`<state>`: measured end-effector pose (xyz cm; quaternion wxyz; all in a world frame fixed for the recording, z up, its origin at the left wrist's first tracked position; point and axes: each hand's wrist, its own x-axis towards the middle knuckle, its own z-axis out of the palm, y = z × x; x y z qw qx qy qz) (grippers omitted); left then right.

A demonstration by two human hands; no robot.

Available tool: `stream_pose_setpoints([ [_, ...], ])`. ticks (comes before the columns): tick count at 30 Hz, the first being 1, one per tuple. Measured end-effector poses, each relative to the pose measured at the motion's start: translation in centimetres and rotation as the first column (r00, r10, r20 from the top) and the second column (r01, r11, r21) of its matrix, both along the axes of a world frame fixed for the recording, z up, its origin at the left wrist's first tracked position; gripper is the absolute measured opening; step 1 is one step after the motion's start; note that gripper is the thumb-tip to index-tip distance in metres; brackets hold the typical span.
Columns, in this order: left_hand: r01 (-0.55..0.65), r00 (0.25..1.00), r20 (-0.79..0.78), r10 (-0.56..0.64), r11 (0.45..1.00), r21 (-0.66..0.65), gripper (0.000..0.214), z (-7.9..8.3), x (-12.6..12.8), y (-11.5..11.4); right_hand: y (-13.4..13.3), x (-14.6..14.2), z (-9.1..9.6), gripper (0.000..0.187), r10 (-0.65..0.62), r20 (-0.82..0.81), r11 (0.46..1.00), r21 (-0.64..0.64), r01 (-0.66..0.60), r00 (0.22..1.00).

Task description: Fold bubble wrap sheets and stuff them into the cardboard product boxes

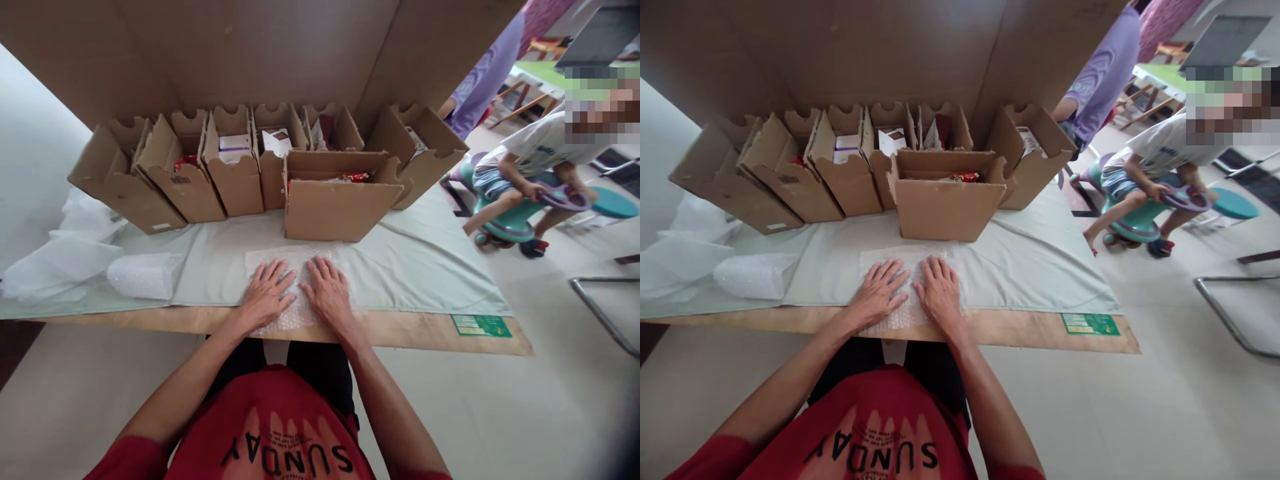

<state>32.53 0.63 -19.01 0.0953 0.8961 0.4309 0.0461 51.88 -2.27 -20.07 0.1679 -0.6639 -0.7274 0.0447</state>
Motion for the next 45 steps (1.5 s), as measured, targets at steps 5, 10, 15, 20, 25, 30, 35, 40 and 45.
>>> stream_pose_setpoints([
  [5, 0.079, 0.995, 0.066, -0.076, 0.996, -0.035, 0.056, -0.5, -3.8, 1.2, -5.4, 2.5, -0.9, 0.048, -0.133, 0.093, 0.988, 0.096, 0.124, 0.987],
  [10, 0.094, 0.982, 0.173, -0.082, 0.994, -0.064, 0.064, 0.2, -3.7, 1.2, -7.3, 2.2, 0.4, 0.045, -0.148, 0.114, 0.985, 0.1, 0.137, 0.982],
  [15, 0.192, 0.971, 0.172, -0.168, 0.972, -0.134, 0.061, 0.8, -2.3, 0.3, -4.3, 0.9, 1.1, 0.043, -0.064, 0.116, 0.993, 0.107, 0.052, 0.991],
  [20, 0.206, 0.971, 0.158, -0.18, 0.964, -0.167, 0.06, 1.0, -4.7, 0.3, -6.0, 3.8, -0.1, 0.042, -0.066, 0.108, 0.994, 0.098, 0.056, 0.992],
  [25, 0.176, 0.974, 0.16, -0.159, 0.979, -0.1, 0.06, 1.5, -7.3, -2.4, -10.6, 7.6, 0.5, 0.048, 0.001, 0.013, 0.994, 0.113, -0.002, 1.0],
  [30, 0.162, 0.978, 0.134, -0.161, 0.987, -0.001, 0.06, 0.8, -7.3, -5.6, -11.3, 6.6, 1.3, 0.048, 0.146, -0.023, 0.989, 0.026, -0.145, 0.989],
  [35, 0.135, 0.977, 0.161, -0.141, 0.99, 0.048, 0.049, -0.2, -7.5, -6.5, -10.7, 5.8, 1.1, 0.028, 0.103, -0.031, 0.993, 0.062, -0.101, 0.994],
  [40, 0.118, 0.955, 0.269, -0.124, 0.992, 0.042, 0.033, -0.1, -8.4, -6.7, -11.9, 5.5, 1.5, 0.022, 0.126, -0.035, 0.991, 0.048, -0.124, 0.991],
  [45, 0.085, 0.872, 0.485, -0.064, 0.996, -0.021, 0.014, 0.3, -9.1, -6.5, -13.3, 5.0, 1.4, 0.038, 0.16, -0.021, 0.987, 0.033, -0.16, 0.987],
])
